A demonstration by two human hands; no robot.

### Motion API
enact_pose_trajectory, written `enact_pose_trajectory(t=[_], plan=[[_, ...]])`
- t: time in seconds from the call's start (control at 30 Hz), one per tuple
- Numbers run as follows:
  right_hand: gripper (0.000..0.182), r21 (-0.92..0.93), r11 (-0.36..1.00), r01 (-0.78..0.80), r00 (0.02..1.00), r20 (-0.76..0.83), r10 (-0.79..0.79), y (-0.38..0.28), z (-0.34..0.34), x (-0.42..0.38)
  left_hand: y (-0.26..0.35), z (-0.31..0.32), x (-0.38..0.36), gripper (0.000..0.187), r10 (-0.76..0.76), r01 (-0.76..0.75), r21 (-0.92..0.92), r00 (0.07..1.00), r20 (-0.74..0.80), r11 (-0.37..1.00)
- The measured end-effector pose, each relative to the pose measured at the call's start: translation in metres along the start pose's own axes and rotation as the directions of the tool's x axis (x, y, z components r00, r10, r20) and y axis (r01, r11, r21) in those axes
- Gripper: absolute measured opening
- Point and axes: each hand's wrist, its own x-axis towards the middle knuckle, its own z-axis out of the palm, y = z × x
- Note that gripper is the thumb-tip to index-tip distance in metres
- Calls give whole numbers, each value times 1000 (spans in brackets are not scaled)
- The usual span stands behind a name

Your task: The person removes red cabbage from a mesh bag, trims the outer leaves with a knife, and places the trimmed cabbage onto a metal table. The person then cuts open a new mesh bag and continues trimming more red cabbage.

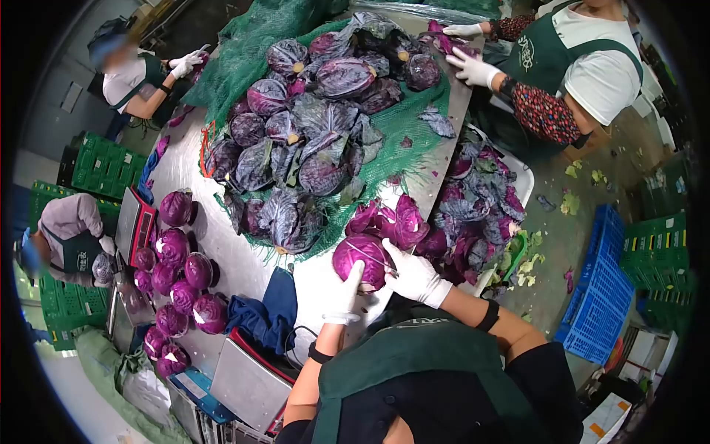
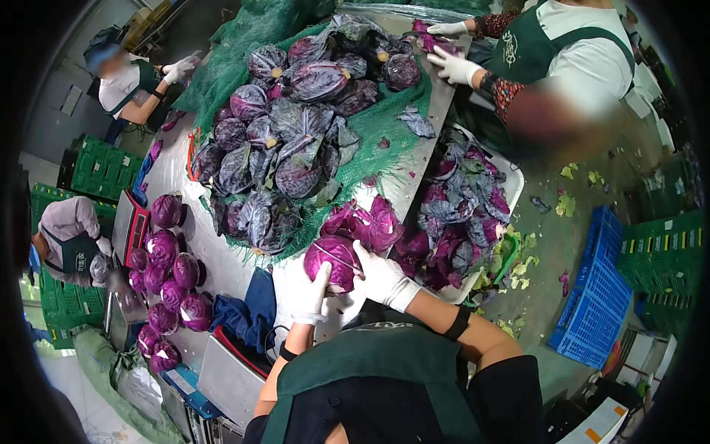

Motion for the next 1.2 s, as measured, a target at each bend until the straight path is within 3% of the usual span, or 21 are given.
enact_pose_trajectory(t=[0.03, 0.1, 0.17, 0.2, 0.33, 0.43, 0.5, 0.57, 0.63, 0.67, 0.7, 0.77, 0.83, 0.9, 0.93, 0.97, 1.0, 1.03, 1.1, 1.17, 1.2], plan=[[72, -4, 1000, -1, 1000, 1, 1, -2, -7, 2, 3, 3, -1, 51, 22, -24, -49, 999, -31, 999], [74, -70, 980, -187, 947, 253, 198, -8, -25, 7, 13, 2, -1, 59, 6, -6, 5, 1000, 28, 1000], [70, -32, 990, -135, 975, 172, 139, 5, -14, 3, 9, 13, -8, 66, 19, -24, -95, 998, -52, 995], [67, -15, 990, -140, 981, 131, 141, 9, -11, 1, 4, 24, -12, 72, -88, 76, -276, 996, -32, 958], [61, 12, 996, -89, 995, -38, 89, 22, 7, -1, 2, 23, -7, 88, -50, 70, -246, 995, 87, 967], [56, 102, 993, -66, 994, -80, 74, 25, 9, -1, 8, 12, -1, 85, -36, 63, -208, 991, 130, 976], [52, 174, 983, -54, 994, -89, 70, 27, 13, 1, 8, 5, 3, 62, 38, -37, -13, 998, 49, 999], [49, 181, 979, -93, 994, -45, 102, 19, 5, 1, -4, 4, 5, 56, 109, -109, 35, 994, -14, 993], [44, 225, 973, -39, 994, -87, 60, 41, 12, 0, -22, 2, 7, 53, 19, 13, -324, 995, 96, 946], [38, 253, 967, -35, 989, -130, 70, 62, 10, -3, -38, -3, 11, 47, 93, -86, -71, 990, 105, 994], [34, 304, 936, -178, 980, -36, 198, 77, -6, -6, -62, 7, 10, 46, 129, -124, -156, 991, 22, 980], [40, 214, 923, -320, 941, -41, 336, 122, -23, -8, -82, -6, 19, 43, 309, -306, -46, 924, 225, 951], [51, -275, 938, -213, 952, -275, 136, 118, -49, -11, -60, -15, 19, 42, 267, -281, 15, 926, 267, 960], [65, -308, 942, -132, 961, -271, 46, 58, -68, -12, -38, -13, 21, 41, 235, -270, 76, 922, 307, 960], [71, -257, 964, -73, 978, -205, 19, 32, -67, -12, -29, -7, 19, 41, 133, -106, -99, 935, 328, 989], [70, -206, 972, 117, 966, -202, -159, 24, -51, -12, -21, -3, 19, 40, 39, 63, -262, 930, 367, 963], [66, -68, 996, 53, 996, -72, -58, -11, -55, -13, -13, -1, 19, 46, 228, -237, 11, 948, 222, 972], [63, -171, 984, 44, 995, -76, -58, -15, -39, -15, -4, 6, 15, 44, 171, -75, -375, 958, 231, 924], [59, -287, 958, -7, 990, -137, -34, -8, -24, -10, -4, 4, 20, 49, 87, -15, -169, 899, 429, 985], [46, -346, 938, 27, 961, -249, -120, 9, -16, -1, -6, 7, 19, 50, 102, 18, -277, 905, 413, 961], [28, -359, 932, 58, 941, -291, -171, 12, -14, 2, -6, 7, 18, 51, 117, 46, -379, 911, 396, 924]])
